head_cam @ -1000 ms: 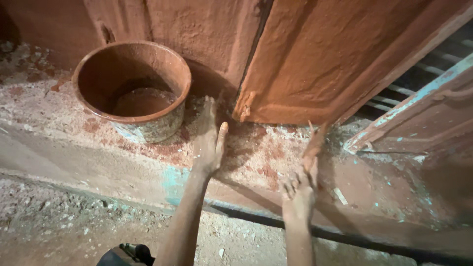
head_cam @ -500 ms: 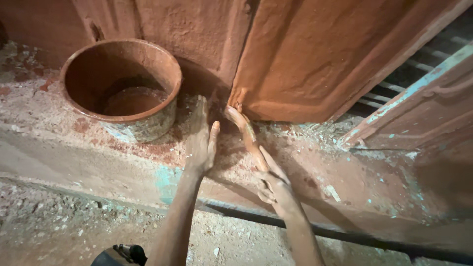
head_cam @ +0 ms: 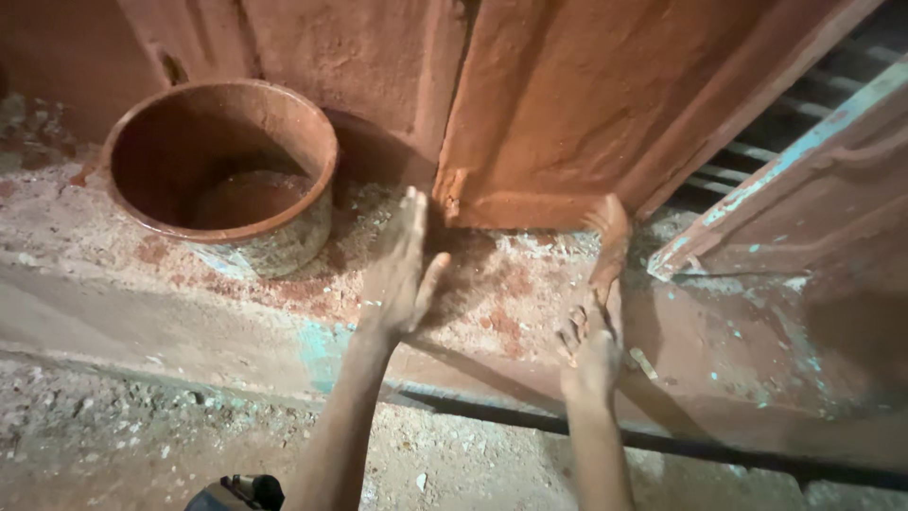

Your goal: The person repeatedly applies reddish-brown paint to the lower edge of a wooden door using a small brush. They dip the brush into a nearby bucket of paint and continue brushing the same narrow area along the door's bottom edge and adjacent frame.

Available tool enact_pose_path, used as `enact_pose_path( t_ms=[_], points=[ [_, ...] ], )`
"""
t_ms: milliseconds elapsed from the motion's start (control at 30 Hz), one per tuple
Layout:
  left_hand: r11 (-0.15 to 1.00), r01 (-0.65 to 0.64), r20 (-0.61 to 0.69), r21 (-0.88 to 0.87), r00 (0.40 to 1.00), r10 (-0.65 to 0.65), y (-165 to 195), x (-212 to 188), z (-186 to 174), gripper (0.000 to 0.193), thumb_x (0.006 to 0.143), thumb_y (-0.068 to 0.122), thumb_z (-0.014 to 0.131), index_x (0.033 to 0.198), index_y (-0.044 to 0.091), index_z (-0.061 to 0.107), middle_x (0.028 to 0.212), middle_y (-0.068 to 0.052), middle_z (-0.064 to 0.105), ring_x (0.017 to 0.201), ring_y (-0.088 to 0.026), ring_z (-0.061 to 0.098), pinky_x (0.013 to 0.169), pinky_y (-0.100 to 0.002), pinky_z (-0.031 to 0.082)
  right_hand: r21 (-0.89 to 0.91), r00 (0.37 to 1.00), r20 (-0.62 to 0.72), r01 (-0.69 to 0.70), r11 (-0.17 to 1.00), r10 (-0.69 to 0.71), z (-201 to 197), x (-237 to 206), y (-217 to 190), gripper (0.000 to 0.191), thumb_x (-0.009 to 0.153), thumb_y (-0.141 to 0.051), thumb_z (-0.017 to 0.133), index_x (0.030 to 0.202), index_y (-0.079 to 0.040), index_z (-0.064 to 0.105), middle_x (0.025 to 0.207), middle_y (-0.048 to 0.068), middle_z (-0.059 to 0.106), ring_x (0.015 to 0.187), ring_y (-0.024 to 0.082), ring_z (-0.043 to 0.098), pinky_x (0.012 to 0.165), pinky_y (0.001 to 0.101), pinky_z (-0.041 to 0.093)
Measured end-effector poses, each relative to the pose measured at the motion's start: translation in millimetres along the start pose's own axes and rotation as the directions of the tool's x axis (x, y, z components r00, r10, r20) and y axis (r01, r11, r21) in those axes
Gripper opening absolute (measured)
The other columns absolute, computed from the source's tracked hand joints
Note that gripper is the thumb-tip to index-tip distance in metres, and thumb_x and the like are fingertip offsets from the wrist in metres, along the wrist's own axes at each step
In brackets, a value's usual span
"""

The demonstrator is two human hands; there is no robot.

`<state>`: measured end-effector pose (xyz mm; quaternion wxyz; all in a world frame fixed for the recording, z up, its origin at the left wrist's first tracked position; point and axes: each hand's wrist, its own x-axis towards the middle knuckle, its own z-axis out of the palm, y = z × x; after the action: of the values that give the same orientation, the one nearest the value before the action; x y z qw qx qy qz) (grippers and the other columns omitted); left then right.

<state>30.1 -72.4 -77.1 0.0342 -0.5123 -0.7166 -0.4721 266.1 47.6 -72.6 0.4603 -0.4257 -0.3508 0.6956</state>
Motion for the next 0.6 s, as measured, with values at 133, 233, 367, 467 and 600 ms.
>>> enact_pose_path(
  t_ms=[133, 233, 367, 467, 600],
  points=[
    [0.931, -0.207, 0.007, 0.302, 0.977, 0.215, 5, -6, -3, 0.077, 0.106, 0.051, 0.037, 0.162, 0.0, 0.022, 0.169, -0.017, 0.025, 0.153, -0.033, 0.031, 0.124, -0.046, 0.03, -0.022, 0.989, 0.07, 0.135, 0.991, -0.133, 22, -18, 15, 0.062, 0.104, -0.014, 0.039, 0.162, -0.034, 0.028, 0.075, -0.004, 0.051, 0.05, 0.004, 0.039, 0.04, 0.0162, 0.038],
    [0.918, -0.268, 0.039, 0.292, 0.962, 0.269, 5, -4, -5, 0.077, 0.106, 0.05, 0.039, 0.161, -0.001, 0.024, 0.168, -0.016, 0.029, 0.156, -0.029, 0.027, 0.129, -0.043, 0.018, -0.191, 0.945, 0.327, 0.084, 0.978, -0.017, 27, -37, 20, 0.064, 0.101, -0.006, 0.041, 0.161, -0.025, 0.033, 0.07, 0.001, 0.048, 0.049, 0.007, 0.045, 0.039, 0.0191, 0.042],
    [0.891, -0.293, 0.071, 0.347, 0.955, 0.287, 2, -1, -3, 0.076, 0.105, 0.05, 0.04, 0.161, 0.0, 0.025, 0.167, -0.014, 0.032, 0.157, -0.027, 0.026, 0.13, -0.043, 0.017, -0.32, 0.859, 0.452, -0.095, 0.942, 0.241, 18, -52, 17, 0.065, 0.099, -0.009, 0.044, 0.16, -0.026, 0.031, 0.066, -0.001, 0.051, 0.043, 0.006, 0.041, 0.033, 0.0177, 0.037],
    [0.905, -0.254, 0.074, 0.341, 0.967, 0.244, 0, -1, 1, 0.079, 0.103, 0.052, 0.041, 0.161, 0.0, 0.025, 0.167, -0.014, 0.031, 0.156, -0.027, 0.025, 0.129, -0.043, 0.016, -0.287, 0.807, 0.517, -0.151, 0.946, 0.286, 6, -40, 6, 0.064, 0.1, -0.012, 0.051, 0.161, -0.022, 0.034, 0.063, -0.003, 0.048, 0.042, 0.003, 0.039, 0.033, 0.0157, 0.035],
    [0.912, -0.234, 0.072, 0.336, 0.972, 0.223, -1, -1, 4, 0.084, 0.102, 0.058, 0.039, 0.161, 0.001, 0.024, 0.168, -0.013, 0.028, 0.157, -0.026, 0.022, 0.129, -0.043, 0.014, -0.033, 0.893, 0.447, -0.036, 0.999, 0.047, -19, -8, -15, 0.065, 0.099, -0.012, 0.056, 0.161, -0.018, 0.035, 0.067, -0.007, 0.045, 0.048, 0.002, 0.042, 0.037, 0.0151, 0.037]
  ],
)
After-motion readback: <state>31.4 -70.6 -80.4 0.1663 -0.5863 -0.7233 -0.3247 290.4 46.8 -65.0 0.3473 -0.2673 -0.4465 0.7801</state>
